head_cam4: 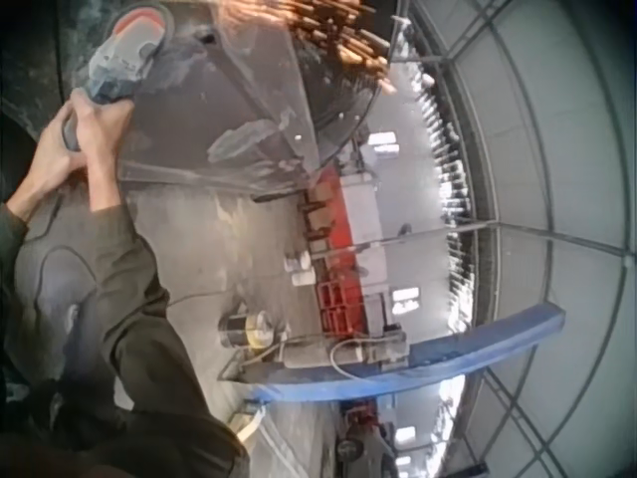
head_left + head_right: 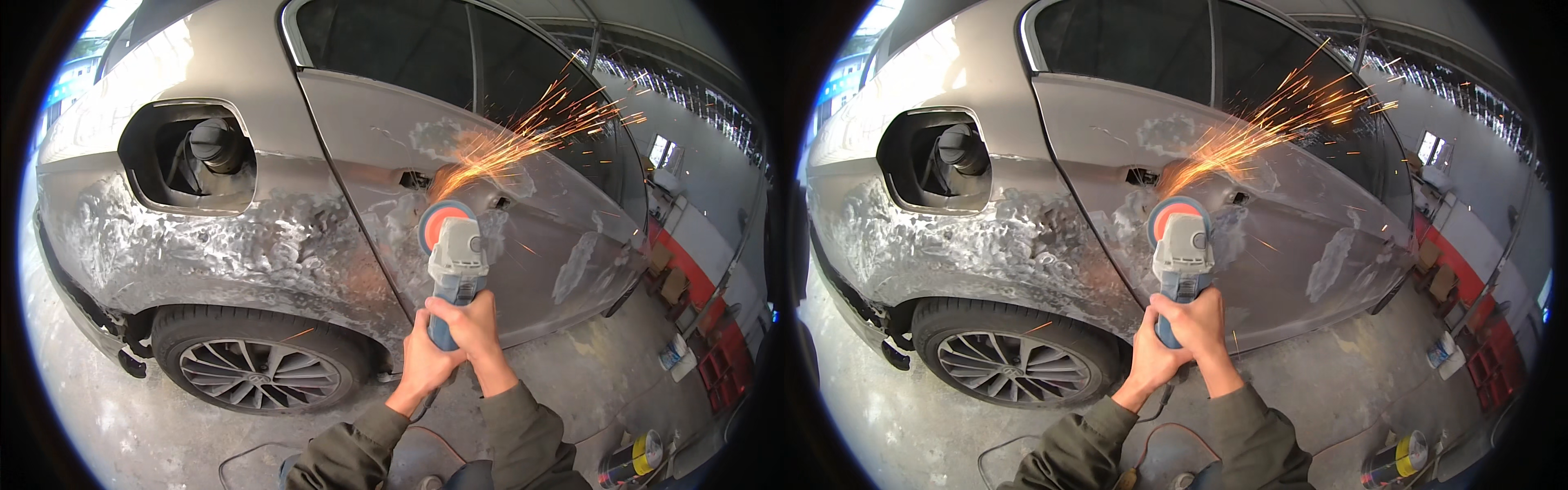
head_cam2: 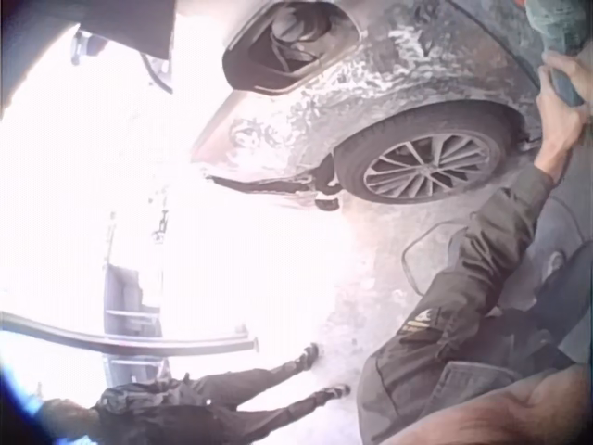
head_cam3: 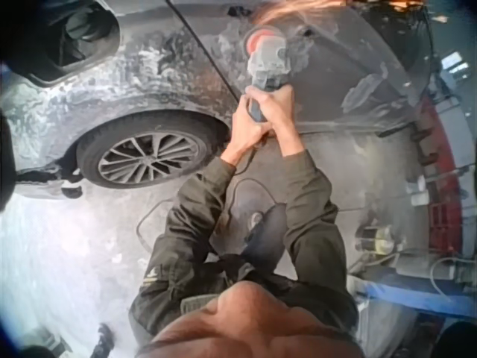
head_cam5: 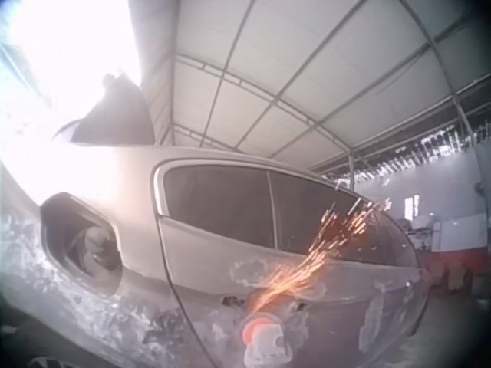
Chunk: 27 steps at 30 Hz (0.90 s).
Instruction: The person uses an angle grinder to remove paint and smooth the surface of a car door and rear quarter panel. Sparks are visible as the tool abrades the metal. The person moves the grinder across different sections of the damaged area.
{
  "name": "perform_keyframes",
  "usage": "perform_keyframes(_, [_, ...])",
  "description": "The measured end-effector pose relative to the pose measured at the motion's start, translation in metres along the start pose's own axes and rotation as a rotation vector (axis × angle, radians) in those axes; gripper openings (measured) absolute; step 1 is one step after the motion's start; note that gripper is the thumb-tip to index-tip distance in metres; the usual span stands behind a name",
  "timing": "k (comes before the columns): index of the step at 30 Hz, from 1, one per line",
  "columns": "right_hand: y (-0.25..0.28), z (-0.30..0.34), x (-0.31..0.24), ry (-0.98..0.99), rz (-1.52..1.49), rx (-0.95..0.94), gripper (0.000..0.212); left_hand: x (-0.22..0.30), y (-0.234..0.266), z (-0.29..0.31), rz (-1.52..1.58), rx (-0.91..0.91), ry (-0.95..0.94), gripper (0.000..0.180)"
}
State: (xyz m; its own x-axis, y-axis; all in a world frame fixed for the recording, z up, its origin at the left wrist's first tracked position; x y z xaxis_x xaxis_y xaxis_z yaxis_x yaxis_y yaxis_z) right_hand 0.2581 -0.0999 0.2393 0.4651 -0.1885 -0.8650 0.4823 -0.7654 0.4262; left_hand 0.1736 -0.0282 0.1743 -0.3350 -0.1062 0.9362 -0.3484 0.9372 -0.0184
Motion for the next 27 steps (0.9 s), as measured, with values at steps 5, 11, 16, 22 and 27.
perform_keyframes(5, [0.007,0.010,0.026,-0.051,-0.131,0.058,0.036,-0.021,-0.012,0.002,-0.026,-0.065,0.051,0.075])
perform_keyframes(11, [-0.022,0.019,0.040,-0.024,-0.034,-0.011,0.042,-0.039,0.001,0.025,0.059,-0.049,0.140,0.077])
perform_keyframes(16, [-0.025,0.038,0.069,-0.043,-0.135,0.059,0.040,-0.069,-0.005,0.035,-0.031,-0.075,0.110,0.079])
perform_keyframes(22, [-0.033,0.042,0.070,-0.045,-0.189,0.051,0.022,-0.077,0.002,0.037,-0.087,-0.069,0.057,0.077])
perform_keyframes(27, [-0.037,0.043,0.065,-0.071,-0.128,0.028,0.020,-0.074,0.005,0.042,-0.099,-0.027,0.003,0.079])
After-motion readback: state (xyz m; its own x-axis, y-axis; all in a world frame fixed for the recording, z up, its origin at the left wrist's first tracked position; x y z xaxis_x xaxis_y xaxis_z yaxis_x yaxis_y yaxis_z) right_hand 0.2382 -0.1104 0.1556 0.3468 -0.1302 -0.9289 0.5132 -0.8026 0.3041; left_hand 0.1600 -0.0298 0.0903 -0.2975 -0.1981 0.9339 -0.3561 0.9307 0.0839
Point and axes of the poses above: each hand's wrist, its own z-axis away from the middle knuckle, its own y-axis out of the back of the hand, x = y × z, the point moved 8 cm from there along -z, towards the middle knuckle, and after that the axes turned 15 degrees about -x, right-handed, at the moved point
